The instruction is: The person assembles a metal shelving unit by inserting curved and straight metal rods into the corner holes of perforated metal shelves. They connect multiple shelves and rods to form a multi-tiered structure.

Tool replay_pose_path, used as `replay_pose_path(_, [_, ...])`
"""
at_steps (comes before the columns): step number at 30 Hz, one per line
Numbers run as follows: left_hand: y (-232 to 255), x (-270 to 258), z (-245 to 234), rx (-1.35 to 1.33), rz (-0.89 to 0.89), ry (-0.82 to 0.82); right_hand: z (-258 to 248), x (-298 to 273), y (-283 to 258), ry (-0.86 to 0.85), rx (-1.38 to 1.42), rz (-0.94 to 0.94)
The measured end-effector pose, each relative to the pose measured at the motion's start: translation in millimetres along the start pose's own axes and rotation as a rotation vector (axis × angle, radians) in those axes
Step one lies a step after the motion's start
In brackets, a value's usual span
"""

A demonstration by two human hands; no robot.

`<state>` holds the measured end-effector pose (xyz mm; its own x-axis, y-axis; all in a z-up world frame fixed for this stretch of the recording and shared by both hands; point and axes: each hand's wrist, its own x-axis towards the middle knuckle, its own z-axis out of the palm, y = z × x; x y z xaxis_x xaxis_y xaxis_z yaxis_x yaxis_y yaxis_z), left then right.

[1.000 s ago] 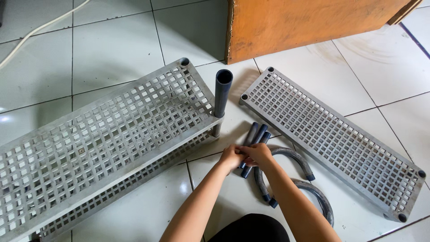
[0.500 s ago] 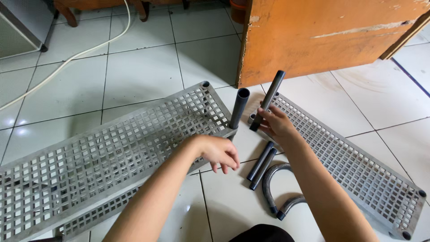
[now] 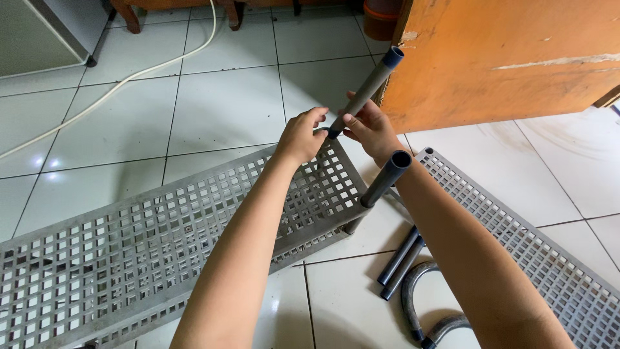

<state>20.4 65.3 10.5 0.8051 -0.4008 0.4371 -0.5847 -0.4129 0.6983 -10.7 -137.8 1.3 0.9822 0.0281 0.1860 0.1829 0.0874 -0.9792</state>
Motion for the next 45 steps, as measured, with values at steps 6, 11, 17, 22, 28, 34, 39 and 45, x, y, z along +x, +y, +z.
replay_pose_path(6, [-14,13,10,-0.047,-0.012,0.01,10,19,13,-0.194,-0.013,-0.156])
replay_pose_path(11, [-15,15,12,-0.124,0.013,0.029,17,19,-1,-0.212,-0.139,-0.136])
replay_pose_path(17, [-14,11,9,-0.07,-0.033,0.024,20,14,-14,-0.248,-0.363,-0.121])
replay_pose_path(22, [-20,3,17,-0.133,-0.083,0.044,25,15,-7,-0.183,-0.349,-0.103])
replay_pose_path(28, [-24,-4,32,0.078,-0.076,0.104,14,12,10,-0.174,-0.516,-0.082])
replay_pose_path(34, [23,-40,22,-0.036,-0.085,0.415,-27,-17,26,0.066,-0.367,0.004])
replay_pose_path(39, [95,-99,17,0.092,0.307,0.507,-77,-91,33,0.353,-0.009,0.374])
replay_pose_path(45, [132,-159,93,0.044,0.745,0.15,-127,-192,91,0.424,-0.115,0.616])
